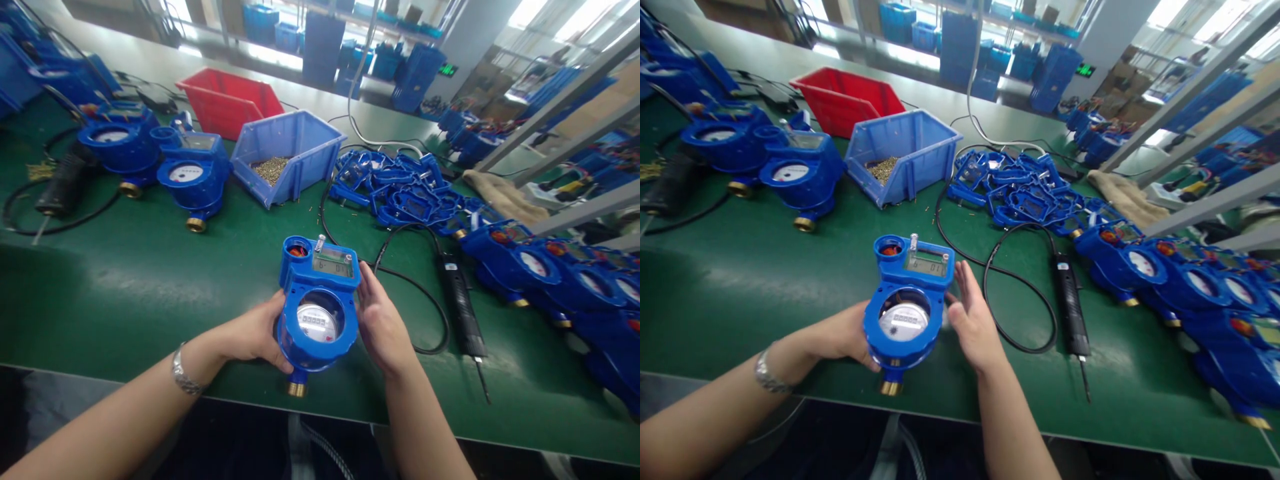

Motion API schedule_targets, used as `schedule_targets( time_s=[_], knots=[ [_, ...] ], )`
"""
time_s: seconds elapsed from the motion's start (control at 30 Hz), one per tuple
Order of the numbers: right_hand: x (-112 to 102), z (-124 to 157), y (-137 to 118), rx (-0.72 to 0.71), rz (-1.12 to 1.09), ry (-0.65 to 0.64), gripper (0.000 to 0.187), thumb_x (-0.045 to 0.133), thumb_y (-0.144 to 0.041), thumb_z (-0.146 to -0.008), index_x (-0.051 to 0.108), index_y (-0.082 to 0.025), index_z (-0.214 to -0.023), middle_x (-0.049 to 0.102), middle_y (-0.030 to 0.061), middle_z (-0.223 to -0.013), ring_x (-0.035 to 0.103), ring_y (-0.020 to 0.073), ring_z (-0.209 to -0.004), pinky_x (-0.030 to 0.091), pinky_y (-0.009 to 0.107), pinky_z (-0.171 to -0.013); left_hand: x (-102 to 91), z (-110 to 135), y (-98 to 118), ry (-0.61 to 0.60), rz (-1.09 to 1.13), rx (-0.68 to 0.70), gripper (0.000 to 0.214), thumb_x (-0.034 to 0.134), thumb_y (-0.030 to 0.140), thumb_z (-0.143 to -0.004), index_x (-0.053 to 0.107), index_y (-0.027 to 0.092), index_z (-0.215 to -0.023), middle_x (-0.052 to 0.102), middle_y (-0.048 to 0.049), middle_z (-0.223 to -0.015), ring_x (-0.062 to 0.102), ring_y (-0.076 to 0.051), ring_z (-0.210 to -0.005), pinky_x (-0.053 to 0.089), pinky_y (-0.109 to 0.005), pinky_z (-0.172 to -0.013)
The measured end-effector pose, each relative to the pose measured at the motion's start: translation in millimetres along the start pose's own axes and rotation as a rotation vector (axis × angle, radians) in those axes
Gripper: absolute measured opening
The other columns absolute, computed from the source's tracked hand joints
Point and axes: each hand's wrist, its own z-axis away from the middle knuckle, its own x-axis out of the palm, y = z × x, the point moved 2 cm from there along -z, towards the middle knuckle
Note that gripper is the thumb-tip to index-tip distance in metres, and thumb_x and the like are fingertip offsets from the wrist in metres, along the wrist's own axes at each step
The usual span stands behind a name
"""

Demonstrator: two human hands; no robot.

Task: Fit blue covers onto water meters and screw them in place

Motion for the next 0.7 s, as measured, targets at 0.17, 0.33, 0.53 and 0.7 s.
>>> schedule_targets(
  time_s=[0.17, 0.33, 0.53, 0.7],
  knots=[
    [4.6, 42.3, 15.0, 0.206, 0.021, -0.148, 0.099, 0.084, -0.042, -0.060, 0.030, -0.020, -0.141, 0.035, 0.0132, -0.144, 0.032, 0.0301, -0.135, 0.025, 0.050, -0.113, 3.9, 5.6, -3.2, -0.039, -0.005, 0.007, 0.085, 0.084, 0.024, -0.054, 0.049, 0.021, -0.131, 0.060, -0.0115, -0.125, 0.049, -0.030, -0.124, 0.039, -0.046, -0.105],
    [41.2, 60.8, 20.8, 0.204, 0.103, -0.077, 0.079, 0.079, -0.018, -0.061, 0.042, -0.022, -0.131, 0.054, 0.0077, -0.126, 0.051, 0.0267, -0.117, 0.038, 0.046, -0.106, 5.9, 3.4, 3.8, -0.108, -0.060, 0.002, 0.074, 0.081, 0.023, -0.059, 0.054, 0.022, -0.127, 0.059, -0.0111, -0.126, 0.046, -0.031, -0.127, 0.042, -0.045, -0.103],
    [55.7, 55.5, 22.7, 0.097, 0.047, 0.068, 0.077, 0.078, -0.020, -0.065, 0.039, -0.022, -0.131, 0.054, 0.0100, -0.125, 0.056, 0.0244, -0.110, 0.046, 0.040, -0.099, 7.6, -1.6, 14.2, -0.115, -0.052, 0.046, 0.072, 0.084, 0.020, -0.054, 0.059, 0.023, -0.121, 0.065, -0.0077, -0.117, 0.054, -0.028, -0.118, 0.040, -0.046, -0.105],
    [60.5, 54.3, 25.6, 0.029, -0.032, 0.090, 0.079, 0.080, -0.017, -0.062, 0.039, -0.025, -0.129, 0.059, 0.0068, -0.116, 0.061, 0.0226, -0.102, 0.052, 0.037, -0.092, 10.0, -0.8, 13.7, -0.112, -0.039, 0.041, 0.068, 0.084, 0.022, -0.053, 0.062, 0.023, -0.117, 0.066, -0.0061, -0.115, 0.060, -0.026, -0.109, 0.043, -0.044, -0.103]
  ],
)
